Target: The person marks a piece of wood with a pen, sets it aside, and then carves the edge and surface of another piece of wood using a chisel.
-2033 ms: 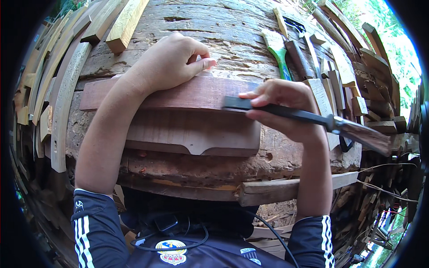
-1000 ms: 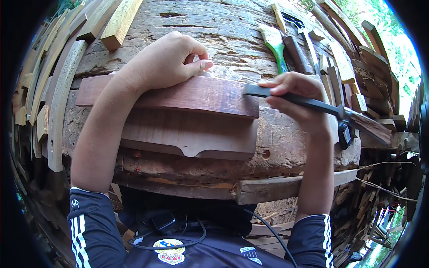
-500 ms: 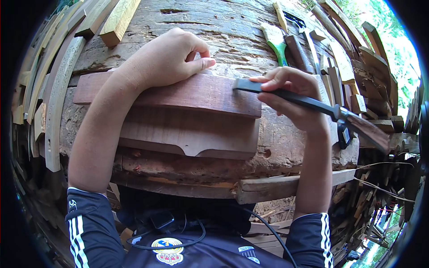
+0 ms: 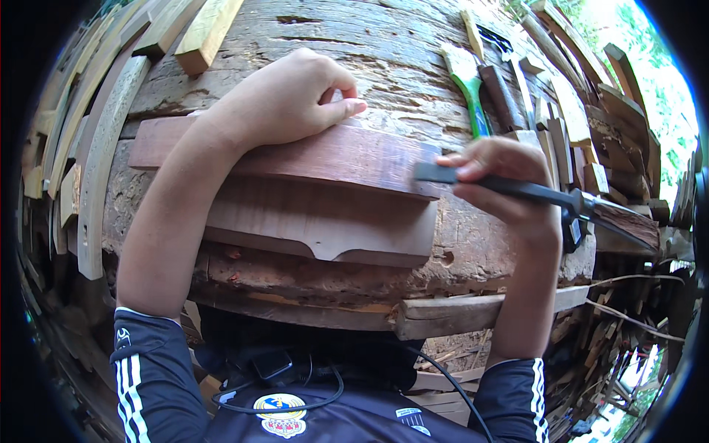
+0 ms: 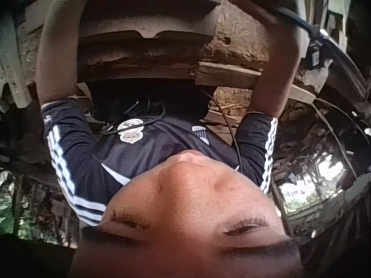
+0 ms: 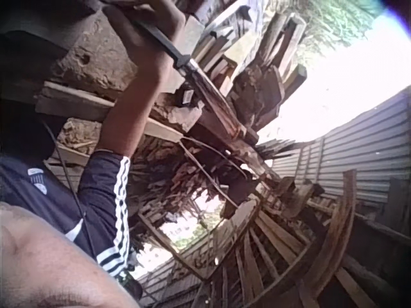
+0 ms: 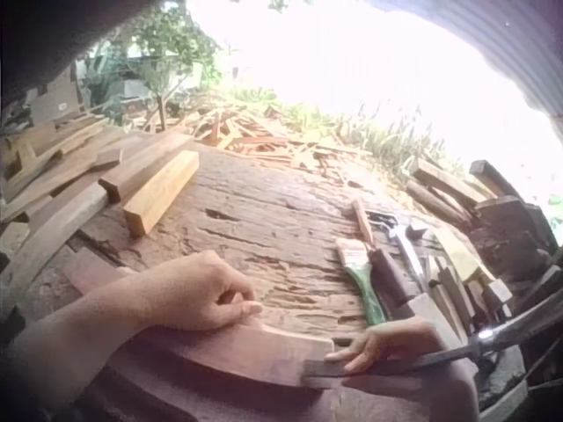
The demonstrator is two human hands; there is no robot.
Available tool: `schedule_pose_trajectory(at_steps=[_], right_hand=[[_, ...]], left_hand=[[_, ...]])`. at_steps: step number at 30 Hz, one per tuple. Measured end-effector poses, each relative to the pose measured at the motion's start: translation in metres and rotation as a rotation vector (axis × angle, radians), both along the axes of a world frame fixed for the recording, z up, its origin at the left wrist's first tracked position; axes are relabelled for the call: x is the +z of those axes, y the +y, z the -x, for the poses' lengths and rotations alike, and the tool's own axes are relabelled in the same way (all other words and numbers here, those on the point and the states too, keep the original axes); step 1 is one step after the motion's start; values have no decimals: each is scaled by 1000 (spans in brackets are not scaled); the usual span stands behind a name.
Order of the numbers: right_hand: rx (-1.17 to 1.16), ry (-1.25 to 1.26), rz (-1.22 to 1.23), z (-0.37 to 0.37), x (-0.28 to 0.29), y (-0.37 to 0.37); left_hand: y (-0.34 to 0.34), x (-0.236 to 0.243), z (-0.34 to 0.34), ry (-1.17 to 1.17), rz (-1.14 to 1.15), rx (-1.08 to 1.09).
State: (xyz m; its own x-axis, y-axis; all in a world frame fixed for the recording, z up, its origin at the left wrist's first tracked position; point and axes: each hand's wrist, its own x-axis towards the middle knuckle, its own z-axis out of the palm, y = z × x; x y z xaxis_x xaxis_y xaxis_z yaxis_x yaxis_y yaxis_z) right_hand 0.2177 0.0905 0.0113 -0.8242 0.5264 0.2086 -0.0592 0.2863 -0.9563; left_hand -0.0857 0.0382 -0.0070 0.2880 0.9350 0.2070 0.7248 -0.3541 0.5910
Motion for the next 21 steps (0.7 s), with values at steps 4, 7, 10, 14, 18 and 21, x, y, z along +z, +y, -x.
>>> schedule_pose_trajectory(at_steps=[4, 7, 10, 14, 18, 21], right_hand=[[-61, -27, 60, 1, -1, -9], [-22, -70, -40, 22, -2, -14], [36, -97, -94, 12, 6, -9], [-18, -25, -15, -3, 4, -11], [-32, -93, -187, 19, -4, -11], [-74, -96, -202, 15, -3, -16]], left_hand=[[5, 6, -8, 3, 29, -14], [1, 3, -1, 5, 11, -11], [-1, -3, 4, -14, 17, 13], [3, 11, -8, -60, -104, -79], [-11, 9, -23, -366, -124, -373], [-18, 9, -42, -330, -2, -334]])
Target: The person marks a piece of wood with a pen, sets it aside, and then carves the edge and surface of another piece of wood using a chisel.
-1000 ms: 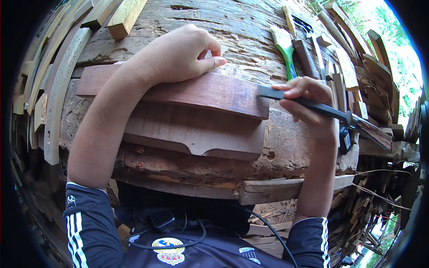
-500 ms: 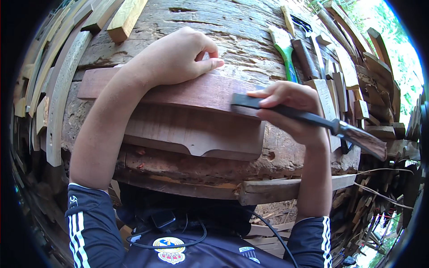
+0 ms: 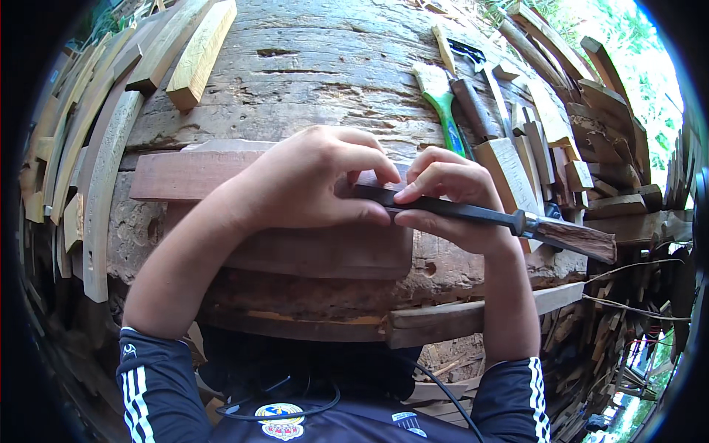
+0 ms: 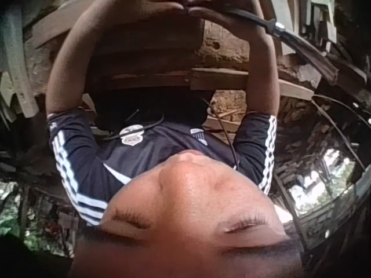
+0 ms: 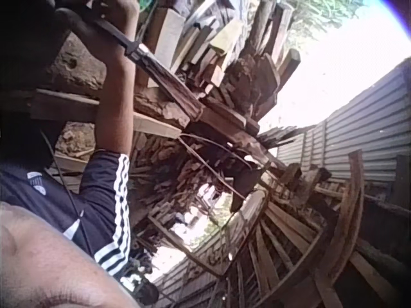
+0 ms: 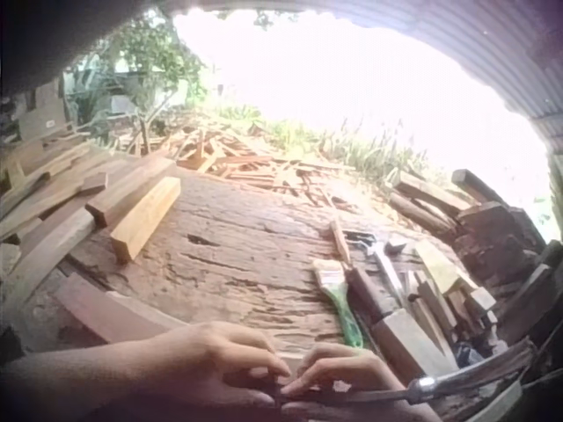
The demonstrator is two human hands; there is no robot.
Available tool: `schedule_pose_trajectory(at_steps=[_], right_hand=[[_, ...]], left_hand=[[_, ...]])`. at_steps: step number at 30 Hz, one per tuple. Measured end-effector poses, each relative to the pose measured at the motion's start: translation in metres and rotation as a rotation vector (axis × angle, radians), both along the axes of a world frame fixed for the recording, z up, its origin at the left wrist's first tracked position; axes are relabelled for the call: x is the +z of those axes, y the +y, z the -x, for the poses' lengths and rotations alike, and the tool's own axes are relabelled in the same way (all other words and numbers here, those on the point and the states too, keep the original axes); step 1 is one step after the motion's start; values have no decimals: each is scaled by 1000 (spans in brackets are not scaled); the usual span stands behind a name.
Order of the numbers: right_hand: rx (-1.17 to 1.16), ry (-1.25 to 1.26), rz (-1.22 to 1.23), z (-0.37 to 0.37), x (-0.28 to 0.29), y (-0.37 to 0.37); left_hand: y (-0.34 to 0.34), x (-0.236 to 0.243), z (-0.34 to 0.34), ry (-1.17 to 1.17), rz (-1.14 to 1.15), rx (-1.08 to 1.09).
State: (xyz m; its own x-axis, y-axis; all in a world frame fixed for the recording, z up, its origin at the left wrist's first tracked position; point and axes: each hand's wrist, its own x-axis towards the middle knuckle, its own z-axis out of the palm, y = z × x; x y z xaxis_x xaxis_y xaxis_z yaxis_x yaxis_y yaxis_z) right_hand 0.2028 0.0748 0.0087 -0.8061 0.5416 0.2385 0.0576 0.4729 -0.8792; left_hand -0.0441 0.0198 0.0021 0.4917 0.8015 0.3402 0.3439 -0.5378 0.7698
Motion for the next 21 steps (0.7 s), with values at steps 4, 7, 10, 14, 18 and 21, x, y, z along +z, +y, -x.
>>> schedule_pose_trajectory(at_steps=[4, 7, 10, 14, 18, 21], right_hand=[[-10, 247, 171, 12, -2, -8], [-1, 647, 346, 16, -5, -12], [173, 929, 750, 5, 7, -17], [131, 754, 614, 2, 4, -17], [192, 747, 481, -18, 18, -3], [155, 824, 564, -18, 14, 0]], left_hand=[[2, -1, 2, -37, 62, 37], [1, -1, 2, -7, 56, 37], [-2, 9, 3, 131, 79, 74], [2, 2, 22, 180, -169, 33], [-1, 19, 57, 357, 229, 105], [-2, 29, 39, 483, 144, 117]])
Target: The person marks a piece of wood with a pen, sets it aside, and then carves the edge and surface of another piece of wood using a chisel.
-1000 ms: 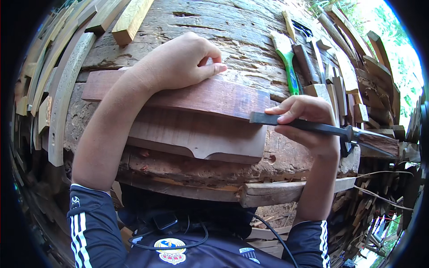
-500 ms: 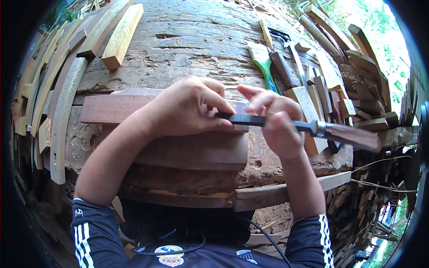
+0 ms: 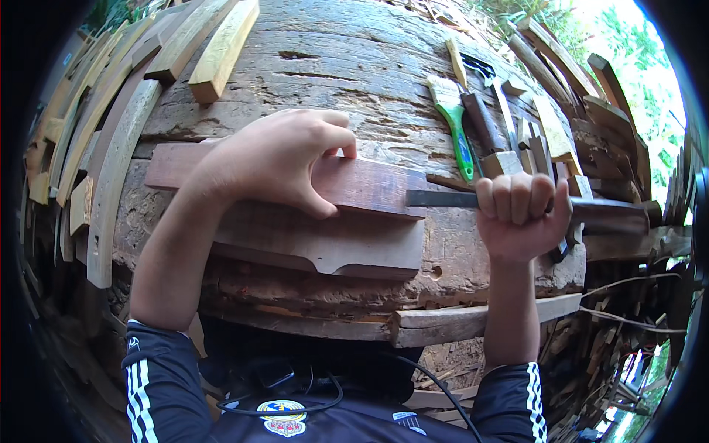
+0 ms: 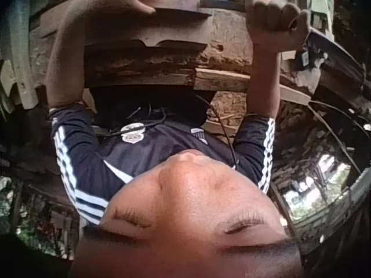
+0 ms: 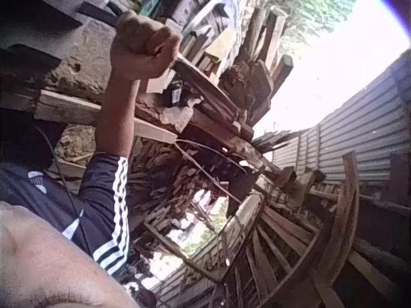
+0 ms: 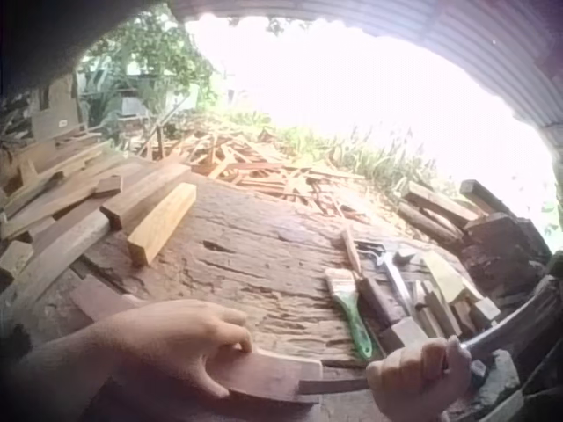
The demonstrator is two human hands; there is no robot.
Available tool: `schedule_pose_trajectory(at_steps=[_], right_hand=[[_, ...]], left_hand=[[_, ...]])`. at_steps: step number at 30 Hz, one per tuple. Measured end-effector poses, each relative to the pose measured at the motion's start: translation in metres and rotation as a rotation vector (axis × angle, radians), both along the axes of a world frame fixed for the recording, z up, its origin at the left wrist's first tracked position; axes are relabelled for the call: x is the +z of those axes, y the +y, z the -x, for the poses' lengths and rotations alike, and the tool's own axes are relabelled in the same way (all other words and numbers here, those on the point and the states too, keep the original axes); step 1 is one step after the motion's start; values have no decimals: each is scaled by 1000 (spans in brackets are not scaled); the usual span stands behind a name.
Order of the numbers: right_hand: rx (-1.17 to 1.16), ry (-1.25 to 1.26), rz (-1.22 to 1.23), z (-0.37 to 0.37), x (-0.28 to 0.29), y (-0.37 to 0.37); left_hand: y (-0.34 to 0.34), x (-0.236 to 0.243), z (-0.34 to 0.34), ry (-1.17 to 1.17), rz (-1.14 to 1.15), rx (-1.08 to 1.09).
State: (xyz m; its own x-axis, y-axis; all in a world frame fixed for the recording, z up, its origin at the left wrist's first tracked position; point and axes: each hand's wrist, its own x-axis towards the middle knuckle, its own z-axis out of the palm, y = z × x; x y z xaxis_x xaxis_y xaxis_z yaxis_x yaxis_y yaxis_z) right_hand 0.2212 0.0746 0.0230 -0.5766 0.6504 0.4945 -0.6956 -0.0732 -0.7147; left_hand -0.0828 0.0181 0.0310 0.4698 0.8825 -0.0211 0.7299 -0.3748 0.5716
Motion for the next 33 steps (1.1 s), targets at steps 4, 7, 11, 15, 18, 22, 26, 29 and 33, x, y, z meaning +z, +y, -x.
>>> schedule_pose_trajectory(at_steps=[4, 7, 11, 15, 18, 22, 26, 29, 33], right_hand=[[-44, 13, 133, 4, -12, 8], [39, 7, 95, -12, -4, 25], [-72, 35, 123, -44, 1, 40], [4, 83, 215, -15, -10, 29], [45, -19, 171, 2, -9, 19], [83, -39, 21, -35, 5, 37], [-4, 28, 103, -50, 6, 45], [-30, 35, 124, -45, 4, 45], [23, 36, 187, -62, 8, 57]], left_hand=[[-2, -27, -23, -41, -315, 9], [-11, -29, -40, -53, -403, 130], [-9, 0, 0, 38, -52, 62], [-8, 8, 0, 89, -37, 43], [-17, 4, -17, 76, -168, 39], [-20, 4, -30, 37, -155, 110], [-18, -8, -40, -15, -254, 132], [-21, -8, -42, -6, -274, 151], [-22, -13, -52, 4, -334, 221]])
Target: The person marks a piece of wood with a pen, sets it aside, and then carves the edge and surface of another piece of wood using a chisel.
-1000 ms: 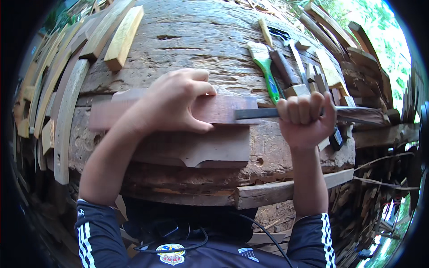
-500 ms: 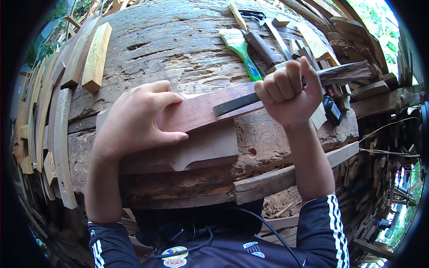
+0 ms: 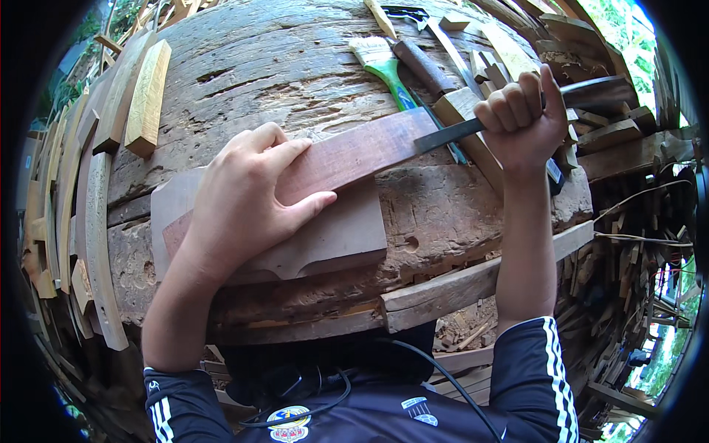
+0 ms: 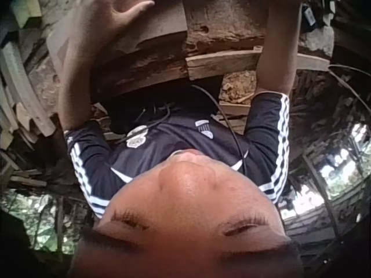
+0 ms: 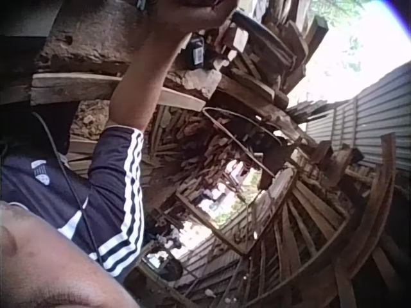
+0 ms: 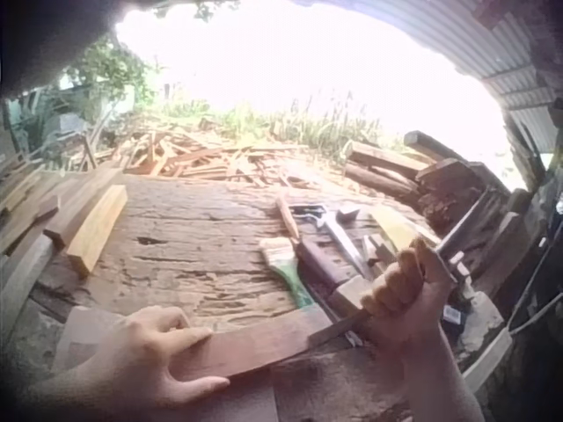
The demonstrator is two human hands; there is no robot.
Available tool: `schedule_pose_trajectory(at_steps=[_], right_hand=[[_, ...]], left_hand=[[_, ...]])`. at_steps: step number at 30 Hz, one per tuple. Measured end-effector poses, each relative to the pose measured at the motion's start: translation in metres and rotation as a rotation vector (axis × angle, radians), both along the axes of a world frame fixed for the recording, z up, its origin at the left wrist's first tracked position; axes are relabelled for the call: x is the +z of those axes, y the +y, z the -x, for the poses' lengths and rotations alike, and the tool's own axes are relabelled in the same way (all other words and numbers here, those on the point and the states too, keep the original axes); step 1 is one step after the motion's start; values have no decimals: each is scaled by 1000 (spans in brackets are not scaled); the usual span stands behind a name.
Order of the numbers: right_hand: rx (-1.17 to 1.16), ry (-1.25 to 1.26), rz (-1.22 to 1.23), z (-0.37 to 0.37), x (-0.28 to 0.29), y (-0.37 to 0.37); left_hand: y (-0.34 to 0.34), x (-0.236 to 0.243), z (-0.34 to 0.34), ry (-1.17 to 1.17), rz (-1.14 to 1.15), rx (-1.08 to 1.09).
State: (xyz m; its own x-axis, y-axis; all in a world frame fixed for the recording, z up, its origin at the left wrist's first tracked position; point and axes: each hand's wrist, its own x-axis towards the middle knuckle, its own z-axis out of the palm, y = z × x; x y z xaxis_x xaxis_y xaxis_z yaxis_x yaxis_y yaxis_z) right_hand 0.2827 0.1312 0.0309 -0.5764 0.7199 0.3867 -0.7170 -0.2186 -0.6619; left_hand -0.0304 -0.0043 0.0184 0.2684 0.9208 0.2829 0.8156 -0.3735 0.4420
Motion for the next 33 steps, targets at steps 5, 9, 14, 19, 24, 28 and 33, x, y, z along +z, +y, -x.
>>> schedule_pose_trajectory(at_steps=[5, 9, 14, 19, 24, 28, 33], right_hand=[[-129, 43, 98, 19, -16, -2], [-13, 4, 74, 41, -15, -13], [-100, -9, -1, 8, -6, -4], [-140, -46, 78, 31, -9, -14], [-172, -12, 68, 11, -4, -3], [-162, 1, 86, 33, -22, -13], [-94, -61, -3, 36, -13, -13]], left_hand=[[0, -6, -7, 23, -48, 16], [-1, -6, -4, 2, -30, 17], [1, -4, -3, 4, -18, 26], [1, -7, -2, -13, -24, 6], [-1, -7, -1, -24, -27, 24], [2, -7, -4, -13, -27, 12], [-2, -7, 2, -27, 0, 36]])
